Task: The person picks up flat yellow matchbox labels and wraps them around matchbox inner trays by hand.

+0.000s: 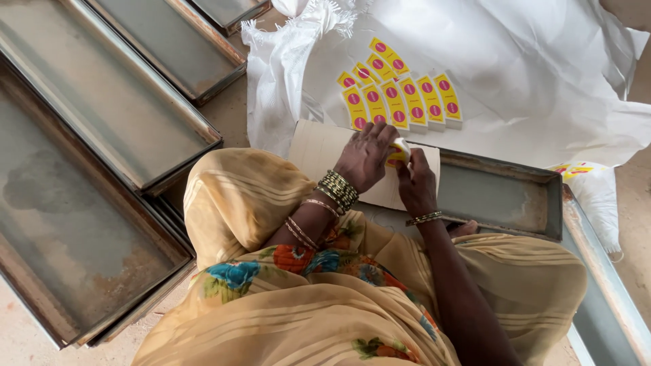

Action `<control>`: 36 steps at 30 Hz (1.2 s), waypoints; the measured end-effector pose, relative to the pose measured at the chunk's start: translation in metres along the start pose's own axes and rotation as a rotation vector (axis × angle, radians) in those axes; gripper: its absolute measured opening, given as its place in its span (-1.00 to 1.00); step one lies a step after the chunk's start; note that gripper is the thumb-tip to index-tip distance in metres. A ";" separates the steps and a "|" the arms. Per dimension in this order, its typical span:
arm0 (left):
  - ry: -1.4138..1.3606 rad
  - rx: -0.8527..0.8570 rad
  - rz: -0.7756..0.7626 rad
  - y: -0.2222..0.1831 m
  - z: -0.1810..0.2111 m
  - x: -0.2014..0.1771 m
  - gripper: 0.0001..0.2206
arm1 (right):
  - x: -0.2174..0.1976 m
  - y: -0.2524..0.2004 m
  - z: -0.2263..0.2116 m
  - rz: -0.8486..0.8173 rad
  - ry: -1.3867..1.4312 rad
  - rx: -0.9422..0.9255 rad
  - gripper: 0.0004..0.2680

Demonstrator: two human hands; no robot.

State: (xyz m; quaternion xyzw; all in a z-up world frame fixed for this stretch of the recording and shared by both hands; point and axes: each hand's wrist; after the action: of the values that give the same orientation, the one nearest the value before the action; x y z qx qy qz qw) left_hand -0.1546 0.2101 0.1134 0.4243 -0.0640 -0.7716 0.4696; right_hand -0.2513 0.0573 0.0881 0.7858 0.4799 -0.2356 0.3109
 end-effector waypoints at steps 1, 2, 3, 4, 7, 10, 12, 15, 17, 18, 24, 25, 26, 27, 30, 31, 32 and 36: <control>0.000 0.000 0.002 0.004 -0.002 -0.002 -0.67 | -0.004 0.001 -0.004 0.000 -0.001 -0.002 -0.81; 0.019 -0.049 0.015 0.008 -0.005 -0.005 -0.67 | -0.008 0.002 -0.007 0.054 0.011 -0.039 -0.82; 0.039 -0.100 0.026 0.010 -0.007 -0.006 -0.67 | -0.012 0.001 -0.010 0.106 0.024 -0.075 -0.84; 0.038 -0.102 0.027 0.011 -0.004 -0.013 -0.67 | -0.014 0.001 -0.011 0.104 0.024 -0.075 -0.84; 0.169 -0.275 -0.121 0.009 -0.007 -0.021 -0.75 | -0.015 0.000 -0.013 0.167 -0.125 -0.231 -0.86; 0.403 -0.364 -0.318 0.004 -0.026 -0.003 -0.84 | -0.011 -0.001 -0.018 0.112 -0.311 -0.355 -0.86; 0.484 -0.351 -0.349 0.002 -0.033 0.004 -0.90 | -0.011 -0.003 -0.025 0.042 -0.376 -0.371 -0.87; 0.374 -0.251 -0.324 0.011 -0.013 -0.016 -0.91 | -0.032 -0.005 -0.048 0.076 -0.394 -0.393 -0.89; 0.258 -0.167 -0.251 0.013 -0.002 -0.010 -0.83 | -0.047 -0.006 -0.020 0.132 -0.386 -0.360 -0.91; 0.148 -0.106 -0.169 0.013 0.003 -0.008 -0.74 | -0.054 -0.007 -0.007 0.174 -0.368 -0.345 -0.91; 0.050 0.026 -0.095 0.024 0.031 0.042 -0.57 | -0.135 -0.009 0.057 0.119 -0.321 0.327 -0.87; 0.050 0.035 -0.102 0.023 0.032 0.049 -0.57 | -0.126 -0.009 0.071 0.128 -0.318 0.334 -0.87; 0.034 0.011 -0.143 0.022 0.032 0.055 -0.63 | -0.116 -0.009 0.085 0.081 -0.374 0.330 -0.86; 0.019 -0.013 -0.189 0.019 0.031 0.059 -0.69 | -0.105 -0.010 0.098 0.033 -0.428 0.329 -0.84; 0.023 -0.038 -0.183 0.005 0.023 0.061 -0.75 | -0.077 -0.006 0.113 0.019 -0.426 0.417 -0.80; 0.026 -0.027 -0.200 0.002 0.022 0.057 -0.75 | -0.076 -0.005 0.111 0.029 -0.417 0.432 -0.80; 0.035 -0.058 -0.201 0.000 0.020 0.052 -0.77 | -0.075 -0.004 0.107 -0.021 -0.367 0.437 -0.81; 0.052 -0.148 -0.219 -0.001 0.016 0.044 -0.79 | -0.061 -0.004 0.119 -0.206 -0.229 0.357 -0.74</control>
State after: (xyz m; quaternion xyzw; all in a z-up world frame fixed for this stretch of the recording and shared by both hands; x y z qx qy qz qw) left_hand -0.1755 0.1715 0.0972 0.4125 0.0519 -0.8096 0.4143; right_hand -0.2893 -0.0640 0.0448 0.7434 0.4699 -0.4348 0.1939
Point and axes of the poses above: each hand's wrist, its own y-axis towards the middle knuckle, its own x-axis out of the palm, z = x × y, and after that the axes turned 5 degrees about -x, right-handed
